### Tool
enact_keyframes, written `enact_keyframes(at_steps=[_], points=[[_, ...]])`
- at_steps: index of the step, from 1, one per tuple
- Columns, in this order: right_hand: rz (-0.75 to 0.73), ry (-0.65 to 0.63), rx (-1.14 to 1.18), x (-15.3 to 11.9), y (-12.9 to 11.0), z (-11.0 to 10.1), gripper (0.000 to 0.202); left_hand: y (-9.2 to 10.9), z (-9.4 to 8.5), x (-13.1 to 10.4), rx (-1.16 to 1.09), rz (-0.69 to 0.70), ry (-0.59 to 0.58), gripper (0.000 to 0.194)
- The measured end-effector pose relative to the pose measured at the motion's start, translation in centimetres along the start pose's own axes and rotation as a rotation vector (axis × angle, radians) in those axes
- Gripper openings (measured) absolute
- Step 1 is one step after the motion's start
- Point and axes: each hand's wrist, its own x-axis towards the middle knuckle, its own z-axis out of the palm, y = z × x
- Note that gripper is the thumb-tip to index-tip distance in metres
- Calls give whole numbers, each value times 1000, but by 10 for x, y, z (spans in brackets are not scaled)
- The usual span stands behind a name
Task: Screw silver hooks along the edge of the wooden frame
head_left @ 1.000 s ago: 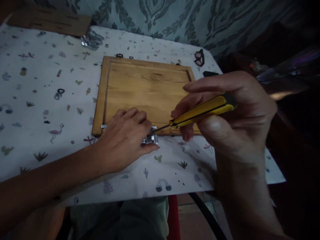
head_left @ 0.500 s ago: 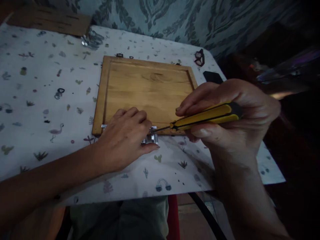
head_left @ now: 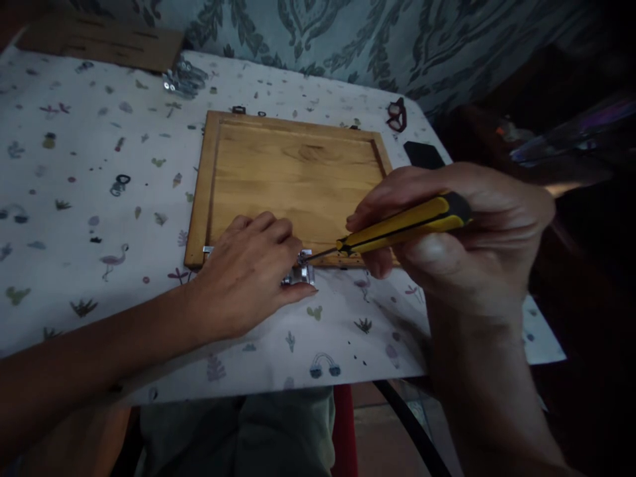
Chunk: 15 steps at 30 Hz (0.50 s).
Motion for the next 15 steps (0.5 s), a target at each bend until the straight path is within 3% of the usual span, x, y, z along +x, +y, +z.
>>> enact_keyframes(at_steps=[6, 15], points=[[-227, 70, -38, 6, 4, 6, 16, 1, 0, 0, -2, -8, -1, 36], [-119, 123, 77, 6, 7, 12, 20, 1, 0, 1, 14, -4, 4, 38]])
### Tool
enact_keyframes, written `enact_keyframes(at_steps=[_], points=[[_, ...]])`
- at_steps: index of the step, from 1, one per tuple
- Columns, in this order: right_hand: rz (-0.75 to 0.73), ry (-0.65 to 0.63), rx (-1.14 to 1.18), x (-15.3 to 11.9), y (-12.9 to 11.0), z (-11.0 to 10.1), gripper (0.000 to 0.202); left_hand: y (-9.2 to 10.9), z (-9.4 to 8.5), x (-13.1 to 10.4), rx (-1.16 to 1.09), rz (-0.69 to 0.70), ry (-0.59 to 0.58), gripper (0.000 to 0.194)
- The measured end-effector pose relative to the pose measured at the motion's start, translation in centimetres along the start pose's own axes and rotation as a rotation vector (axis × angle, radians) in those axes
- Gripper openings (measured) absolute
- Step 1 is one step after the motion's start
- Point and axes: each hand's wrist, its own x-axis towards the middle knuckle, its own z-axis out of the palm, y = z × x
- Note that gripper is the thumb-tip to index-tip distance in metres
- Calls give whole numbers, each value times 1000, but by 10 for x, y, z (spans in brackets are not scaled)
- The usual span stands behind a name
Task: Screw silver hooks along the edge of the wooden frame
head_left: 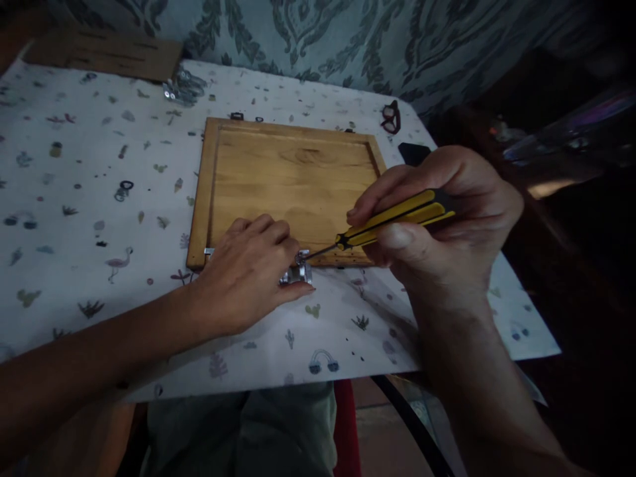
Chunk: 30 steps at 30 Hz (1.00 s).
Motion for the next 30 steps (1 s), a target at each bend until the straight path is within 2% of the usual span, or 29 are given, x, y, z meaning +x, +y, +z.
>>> enact_keyframes(at_steps=[5, 9, 14, 20, 25, 27, 30], points=[[77, -43, 57, -4, -3, -6, 27, -1, 0, -1, -13, -6, -7, 38], [76, -122, 53, -7, -7, -8, 22, 0, 0, -1, -18, -7, -9, 38], [72, -67, 14, -6, -9, -5, 16, -2, 2, -1, -14, 1, 2, 42], [-126, -17, -14, -1, 1, -2, 28, -4, 4, -3, -18, 29, 42, 38], [-97, -16, -31, -1, 2, 0, 24, -4, 5, -4, -6, 31, 49, 39], [-88, 61, -31, -1, -2, 3, 19, -4, 5, -4, -3, 26, 45, 38], [-88, 271, 18, 3, -8, 8, 9, -3, 4, -4, -12, 20, 37, 36]])
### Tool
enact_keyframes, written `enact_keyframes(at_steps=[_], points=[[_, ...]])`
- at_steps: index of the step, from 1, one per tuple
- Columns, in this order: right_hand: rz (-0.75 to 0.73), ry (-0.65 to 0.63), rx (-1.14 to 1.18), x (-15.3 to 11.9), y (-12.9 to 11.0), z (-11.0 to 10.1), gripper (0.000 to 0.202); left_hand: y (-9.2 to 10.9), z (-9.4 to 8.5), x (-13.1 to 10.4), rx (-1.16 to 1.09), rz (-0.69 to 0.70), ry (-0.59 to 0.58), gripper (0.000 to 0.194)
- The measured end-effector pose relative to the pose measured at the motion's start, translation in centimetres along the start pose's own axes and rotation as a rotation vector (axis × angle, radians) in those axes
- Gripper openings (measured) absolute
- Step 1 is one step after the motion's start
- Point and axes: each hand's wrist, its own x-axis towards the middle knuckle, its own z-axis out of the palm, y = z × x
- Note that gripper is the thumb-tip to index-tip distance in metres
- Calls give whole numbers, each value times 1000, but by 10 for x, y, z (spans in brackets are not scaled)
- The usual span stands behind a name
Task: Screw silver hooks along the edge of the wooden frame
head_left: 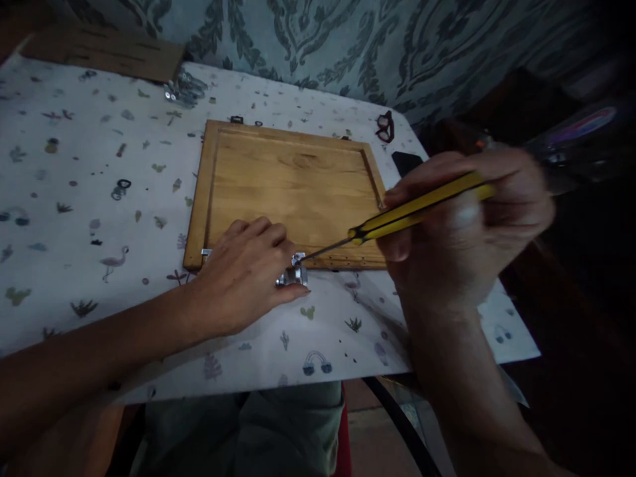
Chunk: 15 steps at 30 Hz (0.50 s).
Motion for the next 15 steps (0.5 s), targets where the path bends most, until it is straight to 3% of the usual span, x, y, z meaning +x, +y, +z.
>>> enact_keyframes(at_steps=[3, 15], points=[[-32, 93, 54, 3, -2, 2, 10, 1, 0, 0, -11, -7, -4, 34], [50, 8, -161, -7, -7, 2, 13, 1, -2, 0, 8, 11, 6, 36]])
